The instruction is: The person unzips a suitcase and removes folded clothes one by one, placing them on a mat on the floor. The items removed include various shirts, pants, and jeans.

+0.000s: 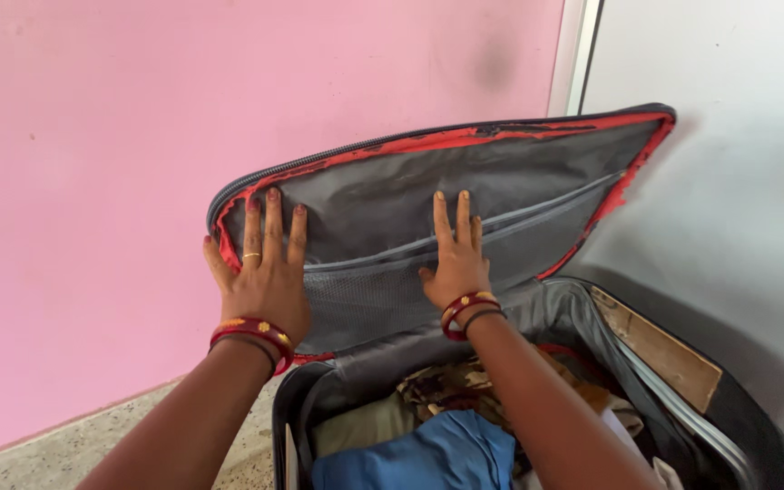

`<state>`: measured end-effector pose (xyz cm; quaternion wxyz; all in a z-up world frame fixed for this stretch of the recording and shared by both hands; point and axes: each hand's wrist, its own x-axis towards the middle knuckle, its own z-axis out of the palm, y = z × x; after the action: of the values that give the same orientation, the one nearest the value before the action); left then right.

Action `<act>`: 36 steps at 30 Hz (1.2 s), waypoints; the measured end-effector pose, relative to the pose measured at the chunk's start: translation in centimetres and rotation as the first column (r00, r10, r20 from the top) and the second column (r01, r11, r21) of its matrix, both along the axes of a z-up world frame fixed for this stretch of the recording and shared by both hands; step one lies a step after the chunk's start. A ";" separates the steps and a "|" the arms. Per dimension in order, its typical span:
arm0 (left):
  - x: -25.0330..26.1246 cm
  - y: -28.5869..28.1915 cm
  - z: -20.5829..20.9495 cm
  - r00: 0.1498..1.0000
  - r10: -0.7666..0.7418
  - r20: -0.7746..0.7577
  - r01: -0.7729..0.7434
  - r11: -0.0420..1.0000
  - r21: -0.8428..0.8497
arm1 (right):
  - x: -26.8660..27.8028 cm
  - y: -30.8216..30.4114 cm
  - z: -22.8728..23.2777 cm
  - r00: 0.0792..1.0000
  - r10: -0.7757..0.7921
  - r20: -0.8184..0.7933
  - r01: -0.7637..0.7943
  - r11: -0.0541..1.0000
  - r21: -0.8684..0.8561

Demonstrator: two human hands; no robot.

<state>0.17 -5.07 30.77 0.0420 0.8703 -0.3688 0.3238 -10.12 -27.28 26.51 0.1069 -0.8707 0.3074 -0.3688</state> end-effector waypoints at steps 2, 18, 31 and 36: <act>0.6 -0.1 -0.3 1.000 -0.018 0.015 0.019 1.000 -0.012 | 1.0 0.2 -0.8 0.997 -0.012 0.077 0.013 1.000 -0.011; 2.5 2.3 -0.6 0.976 0.028 -0.214 0.000 0.991 0.131 | 10.5 -2.4 1.0 0.824 0.163 -0.542 0.018 0.950 0.312; 2.2 3.7 -2.9 0.980 0.034 -0.198 0.001 0.985 0.173 | 8.7 -1.8 -2.3 0.816 0.135 -0.562 0.011 0.969 0.248; 1.4 3.8 -3.8 0.975 0.028 -0.220 0.007 0.987 0.160 | 7.7 -2.5 -5.4 0.802 0.163 -0.575 -0.018 0.968 0.249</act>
<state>1.60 -1.24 26.92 0.0115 0.9035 -0.3819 0.1944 -2.42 -29.81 21.15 0.1241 -0.9372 0.3241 -0.0357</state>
